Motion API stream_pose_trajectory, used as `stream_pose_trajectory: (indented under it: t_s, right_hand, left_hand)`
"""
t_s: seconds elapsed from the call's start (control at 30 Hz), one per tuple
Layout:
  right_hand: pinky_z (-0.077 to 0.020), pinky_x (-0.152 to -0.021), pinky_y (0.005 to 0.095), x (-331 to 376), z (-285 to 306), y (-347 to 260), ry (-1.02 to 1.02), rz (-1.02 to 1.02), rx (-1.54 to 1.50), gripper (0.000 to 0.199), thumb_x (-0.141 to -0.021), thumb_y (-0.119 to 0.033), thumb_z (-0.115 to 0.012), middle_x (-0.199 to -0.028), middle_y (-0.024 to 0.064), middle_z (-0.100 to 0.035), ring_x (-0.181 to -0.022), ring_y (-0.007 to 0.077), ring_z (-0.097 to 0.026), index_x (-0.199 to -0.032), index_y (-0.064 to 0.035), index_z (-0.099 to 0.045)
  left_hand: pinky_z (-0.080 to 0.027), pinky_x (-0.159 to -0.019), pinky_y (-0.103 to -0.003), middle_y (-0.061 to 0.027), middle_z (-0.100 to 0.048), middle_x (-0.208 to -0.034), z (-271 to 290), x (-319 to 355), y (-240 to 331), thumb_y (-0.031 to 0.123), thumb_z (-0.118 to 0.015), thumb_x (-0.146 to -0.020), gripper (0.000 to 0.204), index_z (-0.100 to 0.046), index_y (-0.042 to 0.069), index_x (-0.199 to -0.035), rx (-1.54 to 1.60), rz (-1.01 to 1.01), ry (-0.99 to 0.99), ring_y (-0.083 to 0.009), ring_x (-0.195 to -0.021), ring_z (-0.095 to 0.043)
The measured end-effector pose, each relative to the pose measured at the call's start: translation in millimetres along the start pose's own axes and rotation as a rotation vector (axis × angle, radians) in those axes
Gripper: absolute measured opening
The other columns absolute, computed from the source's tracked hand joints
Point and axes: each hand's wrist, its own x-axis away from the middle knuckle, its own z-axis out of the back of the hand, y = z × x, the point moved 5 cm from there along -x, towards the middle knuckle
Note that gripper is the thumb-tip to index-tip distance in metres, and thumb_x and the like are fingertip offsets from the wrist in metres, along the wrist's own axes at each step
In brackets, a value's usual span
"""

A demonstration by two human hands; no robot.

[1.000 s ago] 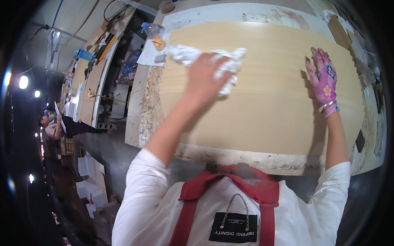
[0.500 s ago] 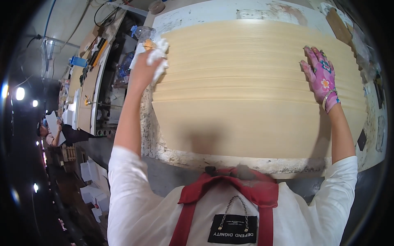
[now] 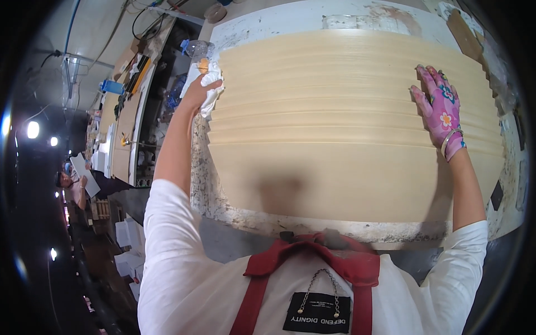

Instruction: The person applies glue to the edge of wood panels using a wooden stick, uses a sanding block to smooth the surface, and wipes the edge with a cloth.

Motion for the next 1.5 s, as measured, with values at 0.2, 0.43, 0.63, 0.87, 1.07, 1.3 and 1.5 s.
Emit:
stream_pose_trajectory:
  t_s: [0.2, 0.43, 0.63, 0.87, 1.07, 1.3, 1.5]
  right_hand:
    - [-0.0234, -0.106, 0.0452, 1.1, -0.3, 0.9, 0.017, 0.0, -0.004, 0.051, -0.089, -0.043, -0.045, -0.135, 0.0155, -0.045, -0.127, 0.0341, -0.037, -0.131, -0.0133, -0.047]
    - [-0.0241, -0.106, 0.0437, 0.4, -0.3, 1.1, 0.033, -0.02, 0.011, 0.051, -0.089, -0.042, -0.046, -0.135, 0.0155, -0.045, -0.127, 0.0342, -0.038, -0.131, -0.0131, -0.047]
    - [-0.0248, -0.106, 0.0432, 0.6, 2.2, 0.0, 0.032, -0.019, -0.006, 0.051, -0.089, -0.042, -0.047, -0.134, 0.0154, -0.045, -0.126, 0.0334, -0.039, -0.13, -0.0125, -0.048]
    - [-0.0239, -0.106, 0.0433, 0.2, 0.8, 2.5, 0.044, -0.012, 0.009, 0.052, -0.088, -0.042, -0.047, -0.134, 0.0155, -0.045, -0.126, 0.0329, -0.039, -0.131, -0.0122, -0.048]
    - [-0.0221, -0.107, 0.0427, -0.2, 1.8, 2.4, 0.017, -0.024, -0.003, 0.051, -0.089, -0.041, -0.047, -0.134, 0.0152, -0.045, -0.127, 0.0326, -0.038, -0.131, -0.0119, -0.047]
    - [-0.0215, -0.107, 0.0438, 0.5, 0.3, 1.8, 0.01, -0.029, -0.012, 0.051, -0.089, -0.041, -0.047, -0.135, 0.0149, -0.045, -0.127, 0.0324, -0.038, -0.131, -0.0122, -0.047]
    - [-0.022, -0.107, 0.0462, 3.2, 1.5, 6.5, 0.053, -0.027, -0.019, 0.051, -0.089, -0.042, -0.047, -0.135, 0.0143, -0.044, -0.127, 0.0324, -0.038, -0.131, -0.0132, -0.046]
  left_hand:
    - [-0.045, -0.086, -0.036, -0.0232, -0.062, -0.108, 42.4, 21.3, 3.9, 0.037, -0.067, -0.079, 0.056, -0.056, -0.006, -0.113, -0.54, 0.017, 0.06, -0.034, -0.102, -0.059]
    - [-0.046, -0.077, -0.03, -0.0067, -0.064, -0.098, 3.5, 19.1, 14.0, 0.025, -0.066, -0.084, 0.038, -0.058, -0.001, -0.112, 0.135, 0.06, -0.003, -0.0174, -0.084, -0.061]
    - [-0.046, -0.076, -0.03, -0.0121, -0.067, -0.093, 37.4, 9.6, 3.6, 0.022, -0.066, -0.082, 0.032, -0.063, -0.002, -0.102, 0.04, -0.008, 0.378, -0.0188, -0.083, -0.062]
    - [-0.044, -0.084, -0.042, -0.0228, -0.063, -0.103, 21.9, 7.7, 42.5, 0.035, -0.065, -0.079, 0.05, -0.056, 0.0, -0.113, -0.387, -0.121, 0.367, -0.0371, -0.098, -0.059]
    - [-0.049, -0.072, -0.031, -0.0118, -0.066, -0.094, -21.6, 55.8, 167.3, 0.024, -0.065, -0.081, 0.032, -0.061, 0.004, -0.106, 0.076, -0.385, 0.124, -0.0185, -0.086, -0.063]
    - [-0.044, -0.081, -0.038, -0.0111, -0.06, -0.094, -97.1, 96.7, 136.8, 0.03, -0.068, -0.077, 0.032, -0.064, 0.008, -0.1, -0.39, -0.696, 0.085, -0.0295, -0.089, -0.055]
    - [-0.046, -0.084, -0.037, -0.0172, -0.063, -0.105, 55.0, 71.7, 94.3, 0.028, -0.063, -0.082, 0.038, -0.061, 0.001, -0.109, -0.611, -0.036, 0.273, -0.03, -0.094, -0.061]
